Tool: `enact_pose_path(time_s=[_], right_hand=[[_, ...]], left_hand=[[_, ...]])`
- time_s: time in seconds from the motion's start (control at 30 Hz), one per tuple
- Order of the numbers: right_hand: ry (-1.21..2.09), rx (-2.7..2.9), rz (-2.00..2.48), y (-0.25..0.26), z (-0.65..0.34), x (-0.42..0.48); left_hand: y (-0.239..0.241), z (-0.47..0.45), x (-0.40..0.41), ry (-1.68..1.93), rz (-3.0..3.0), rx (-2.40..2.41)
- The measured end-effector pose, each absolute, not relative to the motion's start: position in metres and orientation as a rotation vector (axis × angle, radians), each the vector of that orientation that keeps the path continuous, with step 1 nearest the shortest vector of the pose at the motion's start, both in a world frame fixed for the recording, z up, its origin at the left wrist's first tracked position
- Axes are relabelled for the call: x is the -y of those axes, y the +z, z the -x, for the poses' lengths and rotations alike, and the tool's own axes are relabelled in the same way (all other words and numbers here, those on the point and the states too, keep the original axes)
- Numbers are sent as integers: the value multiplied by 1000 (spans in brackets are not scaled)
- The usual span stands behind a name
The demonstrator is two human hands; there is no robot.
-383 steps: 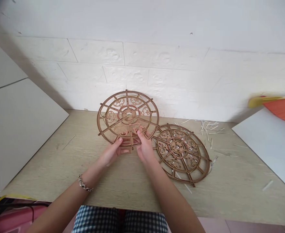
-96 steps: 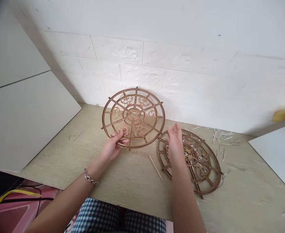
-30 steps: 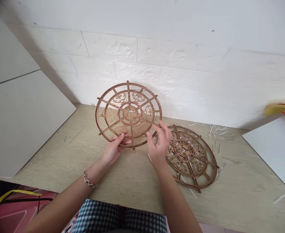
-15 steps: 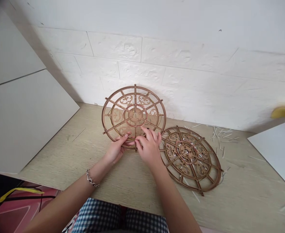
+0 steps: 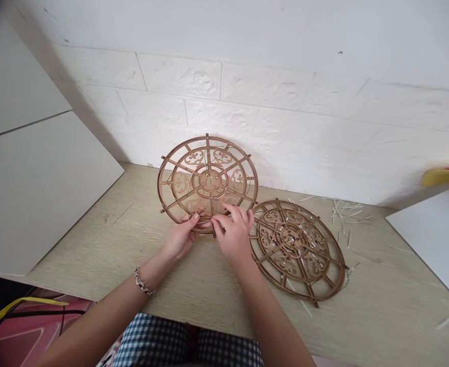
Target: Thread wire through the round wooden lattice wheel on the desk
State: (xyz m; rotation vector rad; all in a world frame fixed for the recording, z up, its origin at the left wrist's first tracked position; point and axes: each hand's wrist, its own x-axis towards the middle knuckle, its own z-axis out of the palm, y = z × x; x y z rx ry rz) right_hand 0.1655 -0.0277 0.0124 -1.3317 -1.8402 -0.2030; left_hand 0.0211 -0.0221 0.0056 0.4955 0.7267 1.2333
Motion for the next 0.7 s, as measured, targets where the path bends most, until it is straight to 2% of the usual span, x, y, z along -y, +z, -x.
enact_pose_path(time_s=[0.7], right_hand=[[-149, 1989, 1268, 11, -170, 28]], left_hand=[[8, -12, 14, 1334, -525, -894]])
